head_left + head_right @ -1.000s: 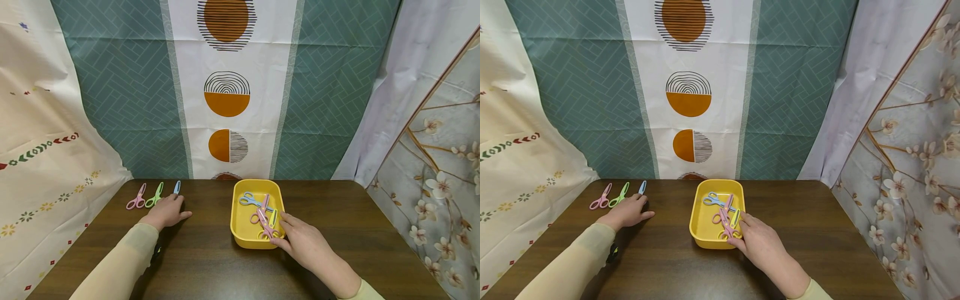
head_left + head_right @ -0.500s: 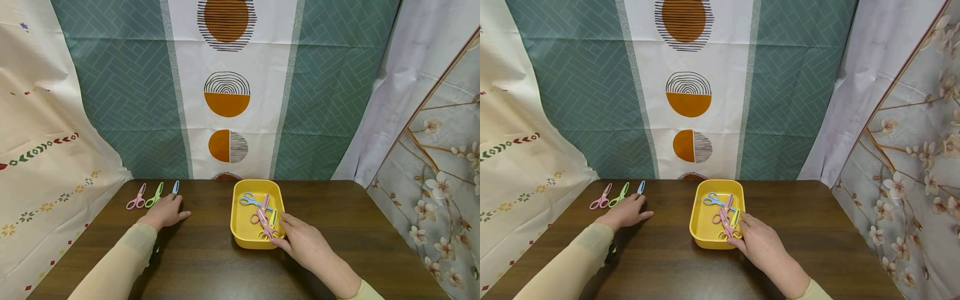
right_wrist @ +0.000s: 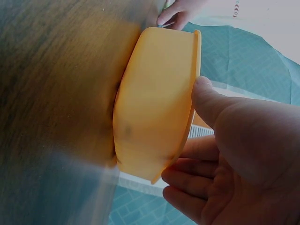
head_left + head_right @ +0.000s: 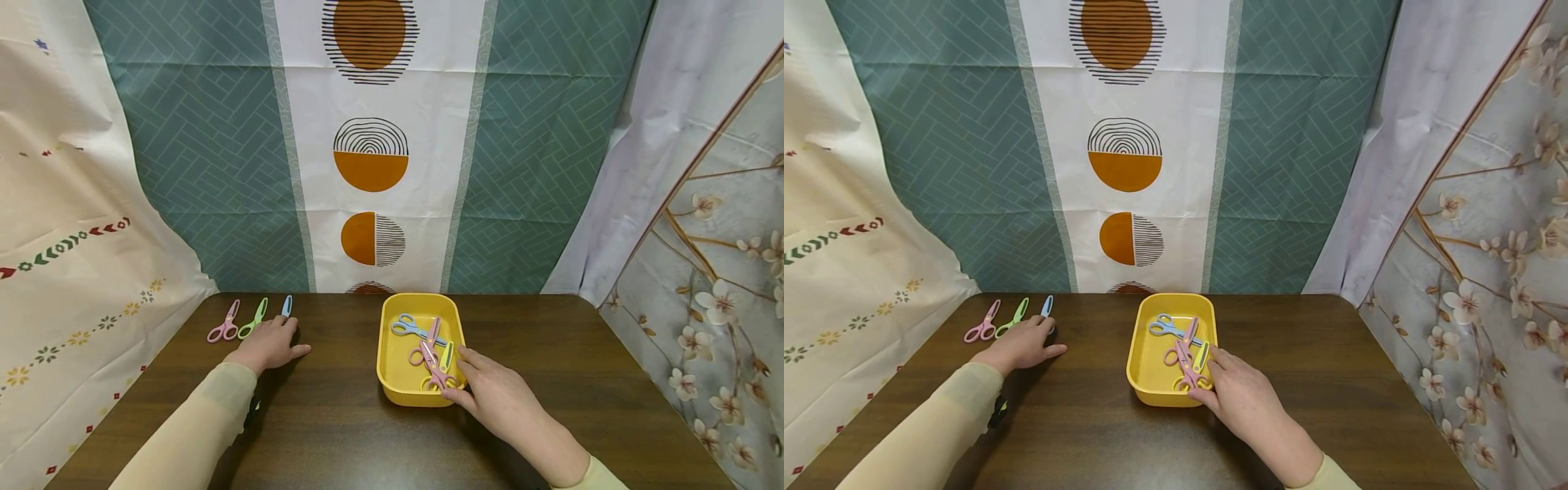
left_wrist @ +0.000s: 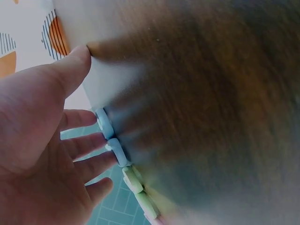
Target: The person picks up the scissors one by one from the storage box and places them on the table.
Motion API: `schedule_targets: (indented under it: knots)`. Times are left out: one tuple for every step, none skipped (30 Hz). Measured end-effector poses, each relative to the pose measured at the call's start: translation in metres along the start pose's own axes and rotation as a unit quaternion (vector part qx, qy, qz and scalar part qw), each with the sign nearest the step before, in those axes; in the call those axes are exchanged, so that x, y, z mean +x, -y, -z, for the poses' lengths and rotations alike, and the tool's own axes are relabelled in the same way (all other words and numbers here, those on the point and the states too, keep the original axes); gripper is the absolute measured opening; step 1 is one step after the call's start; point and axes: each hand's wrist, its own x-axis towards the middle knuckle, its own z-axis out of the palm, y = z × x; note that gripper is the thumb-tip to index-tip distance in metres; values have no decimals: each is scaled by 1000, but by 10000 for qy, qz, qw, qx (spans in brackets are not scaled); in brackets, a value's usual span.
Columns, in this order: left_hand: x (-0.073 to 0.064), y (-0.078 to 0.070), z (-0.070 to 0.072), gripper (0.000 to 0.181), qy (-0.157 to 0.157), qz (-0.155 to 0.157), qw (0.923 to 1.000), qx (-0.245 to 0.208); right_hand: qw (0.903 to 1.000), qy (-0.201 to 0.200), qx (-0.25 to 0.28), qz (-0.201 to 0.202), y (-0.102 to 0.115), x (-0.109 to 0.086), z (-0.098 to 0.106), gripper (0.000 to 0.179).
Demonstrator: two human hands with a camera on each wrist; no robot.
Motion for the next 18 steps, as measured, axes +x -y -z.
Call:
schedule_targets:
  knots:
    - [0,0,0,61,2,3,10000,13,10000,5,1,-5,0,0,0,72]
    - [-1,0,1,61,0,8,10000,17,10000,5,2,-5,0,0,0,72]
    - [-1,-1,2,61,-2,7,10000,22,10000,4,1,-7,0,0,0,72]
    - [-1,-1,2,61,-5,5,10000,28,10000,5,0,-8,0,0,0,72]
    - [-1,-2,2,61,-16,-5,10000,35,10000,-1,0,-4,0,0,0,72]
    - [-2,-2,2,61,-25,-3,10000,32,10000,-10,-2,2,0,0,-1,72]
    - [-2,-2,2,61,-34,2,10000,26,10000,-22,-5,10,0,0,-1,72]
    - [-2,-2,3,61,-49,4,10000,17,10000,-31,-5,19,0,1,-1,72]
    - [-3,-3,3,61,-63,0,10000,12,10000,-38,-3,26,0,1,-1,72]
    - [-3,-3,3,62,-81,-6,10000,8,10000,-47,0,35,0,1,-1,72]
    - [-3,-3,3,62,-108,-22,9999,10,10000,-54,4,43,0,1,-1,72]
    - [-3,-3,3,63,-130,-34,9999,14,10000,-58,9,46,0,1,-1,71]
    - [-3,-3,4,63,-155,-53,9999,21,10000,-59,7,50,0,1,0,71]
    - [-3,-3,4,64,-187,-83,9998,39,10000,-59,10,48,0,1,0,71]
    - [-3,-3,4,65,-211,-110,9997,59,10000,-59,12,45,0,0,0,71]
    - [-2,-3,4,65,-236,-134,9996,80,10000,-56,13,43,0,0,0,71]
    - [-2,-4,4,66,-256,-150,9995,90,10000,-47,16,36,0,0,1,71]
    - [-2,-4,5,67,-258,-150,9995,88,10000,-38,17,26,0,0,1,71]
